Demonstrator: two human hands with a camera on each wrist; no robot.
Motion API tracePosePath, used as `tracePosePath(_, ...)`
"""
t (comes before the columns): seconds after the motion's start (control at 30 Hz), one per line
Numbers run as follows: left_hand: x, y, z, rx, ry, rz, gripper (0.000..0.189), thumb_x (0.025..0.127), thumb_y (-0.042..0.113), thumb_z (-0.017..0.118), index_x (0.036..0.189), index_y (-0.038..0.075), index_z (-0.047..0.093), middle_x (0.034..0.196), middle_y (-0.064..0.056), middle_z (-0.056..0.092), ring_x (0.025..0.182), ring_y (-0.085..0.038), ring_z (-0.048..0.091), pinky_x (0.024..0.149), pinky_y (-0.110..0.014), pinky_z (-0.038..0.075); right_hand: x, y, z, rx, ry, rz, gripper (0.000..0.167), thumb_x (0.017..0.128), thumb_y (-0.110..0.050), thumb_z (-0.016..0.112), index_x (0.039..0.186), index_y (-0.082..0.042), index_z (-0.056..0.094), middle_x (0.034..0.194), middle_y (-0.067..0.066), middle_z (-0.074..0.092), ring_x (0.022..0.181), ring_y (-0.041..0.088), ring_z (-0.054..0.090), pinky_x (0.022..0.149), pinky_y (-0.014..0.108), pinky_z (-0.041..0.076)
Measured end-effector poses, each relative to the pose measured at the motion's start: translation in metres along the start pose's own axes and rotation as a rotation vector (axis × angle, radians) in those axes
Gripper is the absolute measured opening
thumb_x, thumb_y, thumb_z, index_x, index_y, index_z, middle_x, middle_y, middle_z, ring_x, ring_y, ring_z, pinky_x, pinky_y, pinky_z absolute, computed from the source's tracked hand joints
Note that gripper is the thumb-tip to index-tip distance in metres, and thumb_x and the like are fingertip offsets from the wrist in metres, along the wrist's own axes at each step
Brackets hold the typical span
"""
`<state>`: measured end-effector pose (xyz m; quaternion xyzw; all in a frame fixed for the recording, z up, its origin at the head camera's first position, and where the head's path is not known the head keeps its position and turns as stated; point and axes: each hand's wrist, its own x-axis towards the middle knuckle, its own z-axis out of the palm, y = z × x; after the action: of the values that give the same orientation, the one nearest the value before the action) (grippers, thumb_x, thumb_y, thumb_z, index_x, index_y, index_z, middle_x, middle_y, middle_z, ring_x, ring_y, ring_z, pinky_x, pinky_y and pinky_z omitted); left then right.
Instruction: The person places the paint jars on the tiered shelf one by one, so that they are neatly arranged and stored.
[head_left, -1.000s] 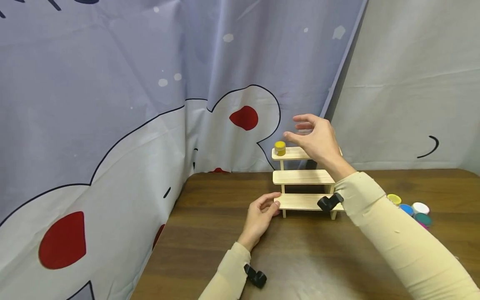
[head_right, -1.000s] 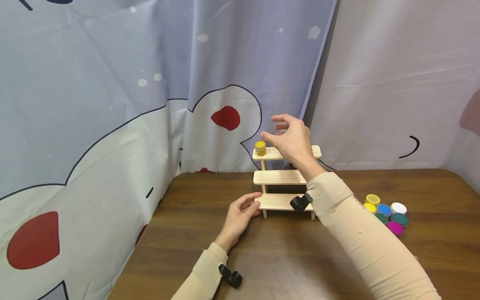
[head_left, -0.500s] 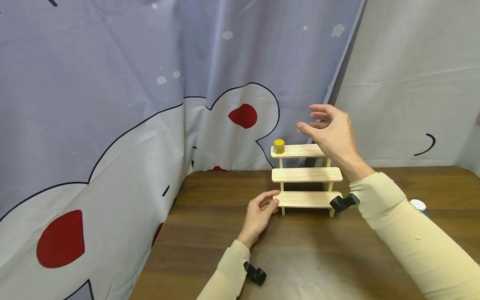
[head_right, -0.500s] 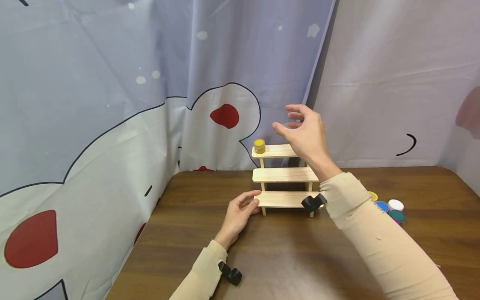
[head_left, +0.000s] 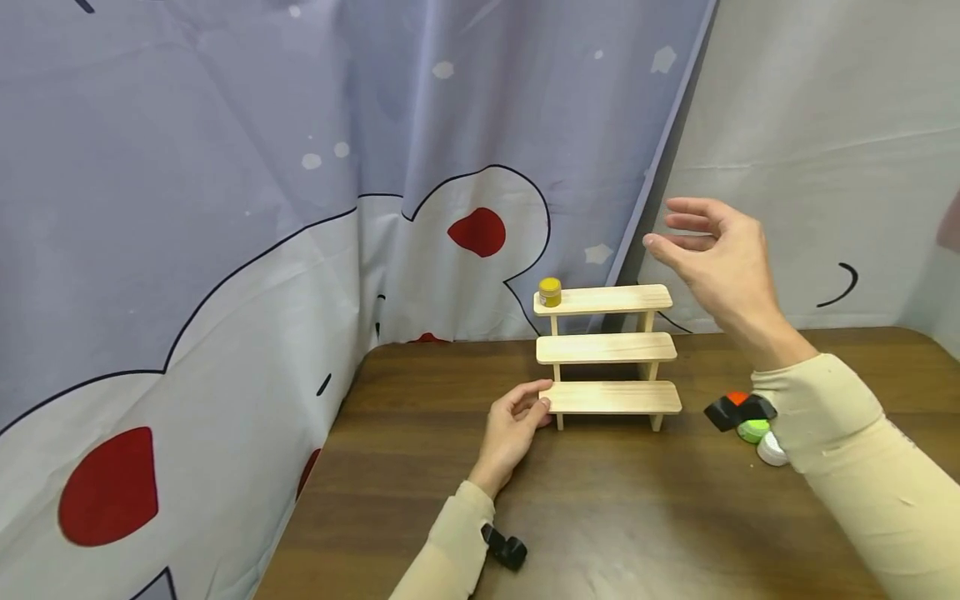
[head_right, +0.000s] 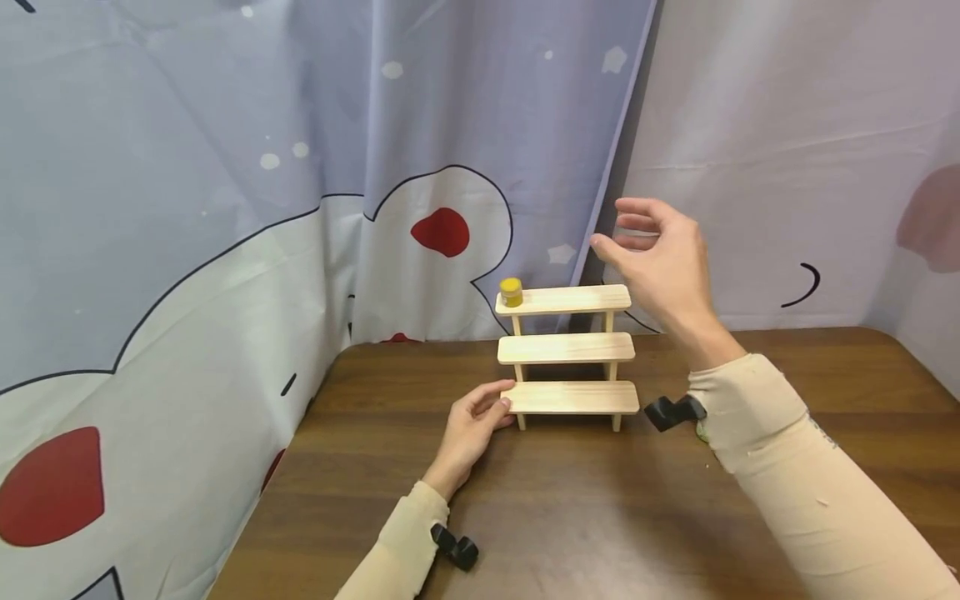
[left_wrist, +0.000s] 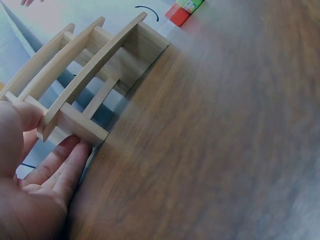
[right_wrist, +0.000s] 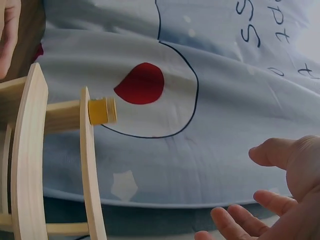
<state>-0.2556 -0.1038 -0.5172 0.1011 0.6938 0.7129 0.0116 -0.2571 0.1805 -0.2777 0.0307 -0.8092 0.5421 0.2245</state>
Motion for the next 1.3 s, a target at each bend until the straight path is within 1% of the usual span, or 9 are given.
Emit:
tracePosePath(0.2,0.001,-0.001,0.0,-0.028,-0.004,0.002,0.027,0.113,0.008,0.066,0.138,0.008,0.078,0.142,-0.018,0.072,0.119,-0.025,0.075,0.101,-0.042,0.068,-0.005,0.003,-0.023,0.019,0.037,0.011,0.058,0.099,-0.027,0.088,0.153,-0.018,0.067,0.134,-0.008,0.072,0.109,-0.004,0.071,0.084,0.007,0.057)
tracePosePath(0.37,-0.001,-0.001,0.0,-0.03,-0.006,0.001,0.028,0.112,0.008,0.067,0.138,0.008,0.077,0.141,-0.018,0.072,0.119,-0.025,0.075,0.1,-0.039,0.068,-0.007,0.003,-0.039,0.021,0.075,0.003,0.055,0.098,-0.025,0.088,0.15,-0.019,0.07,0.125,-0.019,0.073,0.107,-0.004,0.072,0.081,0.007,0.057)
tracePosePath(0.5,-0.003,-0.001,-0.002,-0.03,-0.002,0.004,0.028,0.112,0.008,0.067,0.138,0.007,0.077,0.141,-0.019,0.071,0.119,-0.025,0.075,0.101,-0.04,0.068,-0.008,0.004,-0.052,0.049,0.09,-0.006,0.054,0.097,-0.022,0.09,0.148,-0.016,0.072,0.122,-0.019,0.075,0.105,-0.005,0.073,0.082,0.006,0.057)
tracePosePath(0.6,-0.004,-0.001,-0.002,-0.03,-0.003,0.012,0.028,0.112,0.008,0.067,0.138,0.006,0.077,0.143,-0.019,0.071,0.12,-0.026,0.075,0.101,-0.041,0.068,-0.01,0.005,-0.063,0.063,0.101,0.003,0.055,0.095,-0.021,0.091,0.147,-0.013,0.073,0.119,-0.019,0.076,0.104,-0.007,0.073,0.083,0.004,0.056)
tracePosePath(0.77,-0.002,0.0,-0.001,-0.026,-0.019,0.009,0.029,0.112,0.008,0.067,0.14,0.007,0.076,0.142,-0.018,0.071,0.12,-0.024,0.075,0.102,-0.041,0.067,-0.014,0.008,-0.08,0.028,0.143,0.017,0.053,0.095,-0.024,0.092,0.143,-0.012,0.074,0.11,-0.026,0.077,0.098,-0.012,0.073,0.082,0.001,0.054)
tracePosePath(0.87,-0.001,0.001,-0.001,-0.025,-0.019,0.006,0.029,0.112,0.007,0.067,0.14,0.008,0.077,0.141,-0.018,0.072,0.12,-0.024,0.075,0.102,-0.041,0.067,-0.015,0.008,-0.086,0.011,0.167,0.017,0.051,0.095,-0.024,0.092,0.142,-0.013,0.075,0.107,-0.027,0.076,0.095,-0.012,0.073,0.081,0.001,0.054)
tracePosePath(1.07,-0.002,0.001,-0.001,-0.029,-0.016,0.005,0.029,0.112,0.006,0.068,0.139,0.007,0.077,0.142,-0.019,0.072,0.12,-0.024,0.075,0.102,-0.041,0.067,-0.021,0.008,-0.1,-0.011,0.206,0.033,0.051,0.094,-0.025,0.092,0.142,-0.018,0.075,0.108,-0.027,0.074,0.095,-0.01,0.072,0.079,0.0,0.053)
tracePosePath(1.2,-0.001,0.001,-0.001,-0.034,-0.021,0.006,0.029,0.112,0.007,0.068,0.139,0.008,0.077,0.14,-0.019,0.072,0.119,-0.023,0.075,0.102,-0.041,0.067,-0.025,0.012,-0.109,-0.038,0.234,0.031,0.053,0.097,-0.026,0.09,0.146,-0.018,0.072,0.11,-0.028,0.072,0.097,-0.011,0.069,0.083,-0.001,0.051)
tracePosePath(1.3,-0.001,0.0,-0.001,-0.032,-0.017,0.007,0.029,0.112,0.007,0.068,0.139,0.008,0.077,0.139,-0.019,0.072,0.119,-0.023,0.075,0.102,-0.042,0.067,-0.029,0.019,-0.114,-0.035,0.243,0.027,0.05,0.1,-0.023,0.086,0.147,-0.019,0.07,0.112,-0.028,0.07,0.1,-0.012,0.068,0.086,-0.002,0.049)
